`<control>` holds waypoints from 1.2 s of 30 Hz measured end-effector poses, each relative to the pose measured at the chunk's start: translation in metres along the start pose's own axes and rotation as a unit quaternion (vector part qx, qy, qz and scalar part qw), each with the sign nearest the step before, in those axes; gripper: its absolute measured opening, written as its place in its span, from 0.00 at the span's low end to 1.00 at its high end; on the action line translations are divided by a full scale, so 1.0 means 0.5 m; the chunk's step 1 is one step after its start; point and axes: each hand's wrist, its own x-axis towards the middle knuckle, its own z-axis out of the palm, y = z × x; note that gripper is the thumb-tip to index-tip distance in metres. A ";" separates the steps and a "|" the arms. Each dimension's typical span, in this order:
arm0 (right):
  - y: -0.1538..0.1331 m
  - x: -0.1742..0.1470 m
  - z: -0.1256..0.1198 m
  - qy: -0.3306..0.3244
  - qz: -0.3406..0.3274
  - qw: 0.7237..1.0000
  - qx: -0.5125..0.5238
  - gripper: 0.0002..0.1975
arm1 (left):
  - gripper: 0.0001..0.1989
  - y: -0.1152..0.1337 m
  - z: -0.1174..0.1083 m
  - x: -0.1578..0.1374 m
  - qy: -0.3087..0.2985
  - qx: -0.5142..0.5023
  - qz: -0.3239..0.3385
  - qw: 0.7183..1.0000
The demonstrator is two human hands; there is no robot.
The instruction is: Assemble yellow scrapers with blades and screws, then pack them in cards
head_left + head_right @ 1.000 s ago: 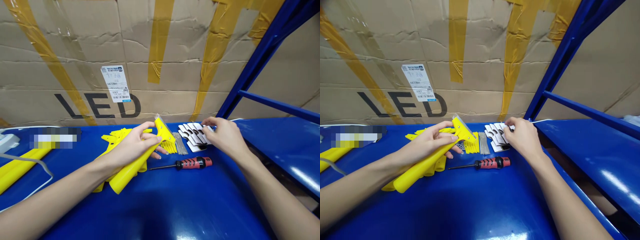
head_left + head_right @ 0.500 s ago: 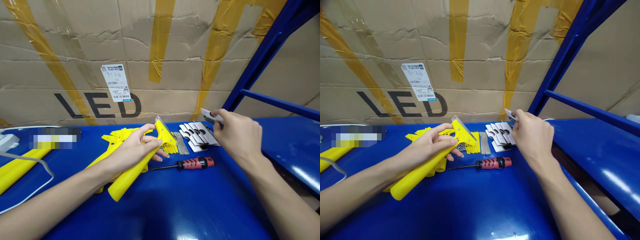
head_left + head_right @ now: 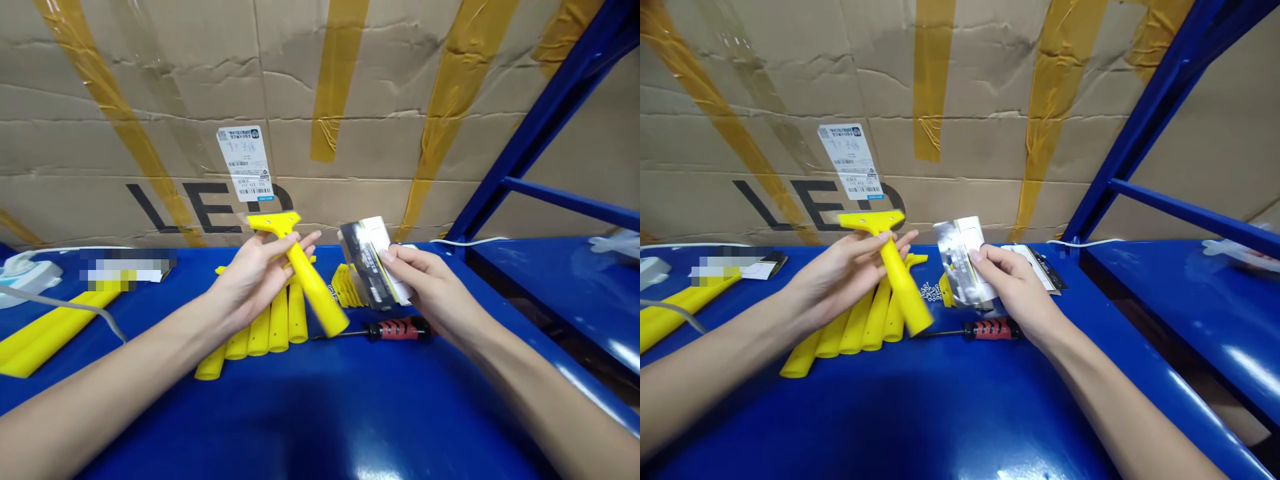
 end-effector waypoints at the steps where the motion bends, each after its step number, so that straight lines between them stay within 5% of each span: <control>1: -0.005 -0.003 0.003 -0.006 0.031 0.999 0.030 0.17 | 0.16 0.004 -0.003 0.003 0.003 -0.018 0.012 1.000; 7: -0.011 -0.014 0.030 -0.044 0.090 0.990 0.096 0.16 | 0.21 0.012 -0.004 0.001 0.010 -0.073 0.056 0.996; 18: -0.001 -0.021 0.062 -0.044 0.118 0.954 0.271 0.10 | 0.07 -0.006 -0.004 -0.008 -0.015 -0.035 0.049 0.998; 25: 0.011 -0.009 0.048 0.051 0.069 0.977 0.195 0.10 | 0.05 -0.018 -0.009 -0.018 -0.074 0.026 0.072 0.994; 36: 0.003 -0.007 0.043 0.032 0.090 0.975 0.202 0.15 | 0.18 -0.012 -0.007 -0.020 -0.072 0.029 0.068 0.995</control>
